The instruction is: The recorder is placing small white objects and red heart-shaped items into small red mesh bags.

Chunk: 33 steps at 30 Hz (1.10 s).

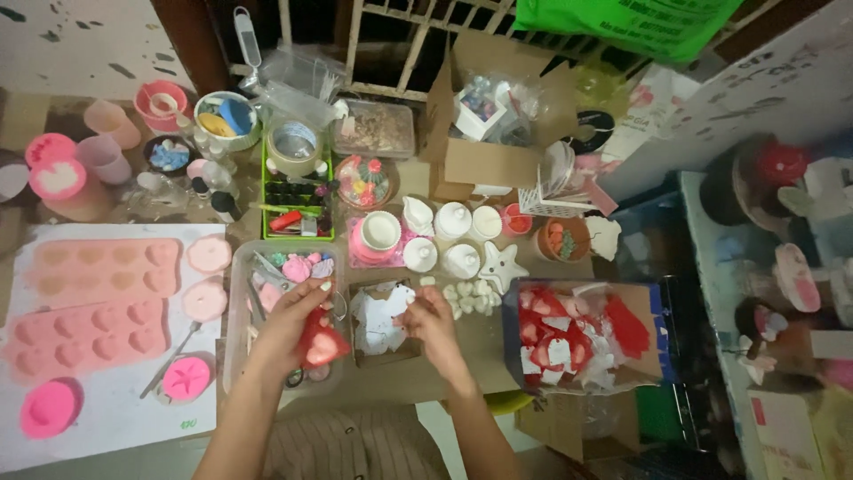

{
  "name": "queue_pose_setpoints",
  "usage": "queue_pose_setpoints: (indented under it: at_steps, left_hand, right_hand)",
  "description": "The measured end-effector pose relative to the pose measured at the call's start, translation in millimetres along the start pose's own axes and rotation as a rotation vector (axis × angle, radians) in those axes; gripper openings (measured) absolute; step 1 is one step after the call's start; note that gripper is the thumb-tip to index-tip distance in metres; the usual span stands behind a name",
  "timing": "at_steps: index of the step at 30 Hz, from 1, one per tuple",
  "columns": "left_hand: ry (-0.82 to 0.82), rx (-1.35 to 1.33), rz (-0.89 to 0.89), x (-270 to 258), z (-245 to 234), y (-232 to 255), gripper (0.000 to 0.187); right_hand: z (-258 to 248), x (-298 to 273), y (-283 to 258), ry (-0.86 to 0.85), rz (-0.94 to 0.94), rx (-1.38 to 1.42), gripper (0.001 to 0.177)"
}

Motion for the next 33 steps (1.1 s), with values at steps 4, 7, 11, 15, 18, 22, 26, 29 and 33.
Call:
queue_pose_setpoints:
  at_steps: [4, 7, 11, 15, 18, 22, 26, 29, 33]
  left_hand:
    - [-0.102, -0.078, -0.061, -23.0, 54.0, 7.6, 0.019]
    - [-0.237, -0.060, -0.021, -35.2, 86.4, 14.4, 0.016]
    - [-0.178, 0.012, -0.040, -41.7, 98.7, 15.7, 0.013]
    - [-0.165, 0.069, 0.005, -43.3, 106.7, 15.3, 0.012]
    - [-0.187, 0.163, 0.061, -40.7, 112.2, 11.8, 0.013]
    - [-0.262, 0.199, 0.073, -39.6, 118.7, 6.0, 0.014]
    - [-0.376, 0.265, 0.103, -48.1, 132.7, 5.9, 0.012]
    - [-0.463, 0.264, 0.101, -48.8, 135.8, 1.4, 0.012]
    - [-0.484, 0.293, 0.060, -54.4, 140.0, 1.9, 0.013]
  right_hand:
    - [-6.4, 0.9, -15.6, -0.174, -0.099, 0.150, 0.028]
    - [14.4, -25.1, -44.4, -0.254, 0.286, 0.610, 0.040]
    - [34.0, -55.5, -79.8, -0.752, 0.225, 0.822, 0.065]
    - [35.1, -70.9, -99.3, -0.639, 0.183, 0.607, 0.064]
    - [19.6, -67.1, -95.8, -0.516, 0.006, 0.305, 0.057]
    - [7.8, -77.4, -104.5, -0.130, 0.091, 0.148, 0.035]
    - [22.4, -91.9, -124.7, -0.378, -0.221, -0.037, 0.029]
    - [28.3, -95.7, -131.1, -0.395, -0.258, -0.048, 0.041]
    - [24.4, -94.4, -131.4, -0.412, -0.328, -0.022, 0.043]
Point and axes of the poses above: each hand's wrist, its own x-axis towards the middle knuckle, its own z-axis out of the palm, y = z × x, the point moved 5 cm from there along x, towards the middle knuckle, and after that the axes turned 2 degrees about -y, right-handed, at the moved point
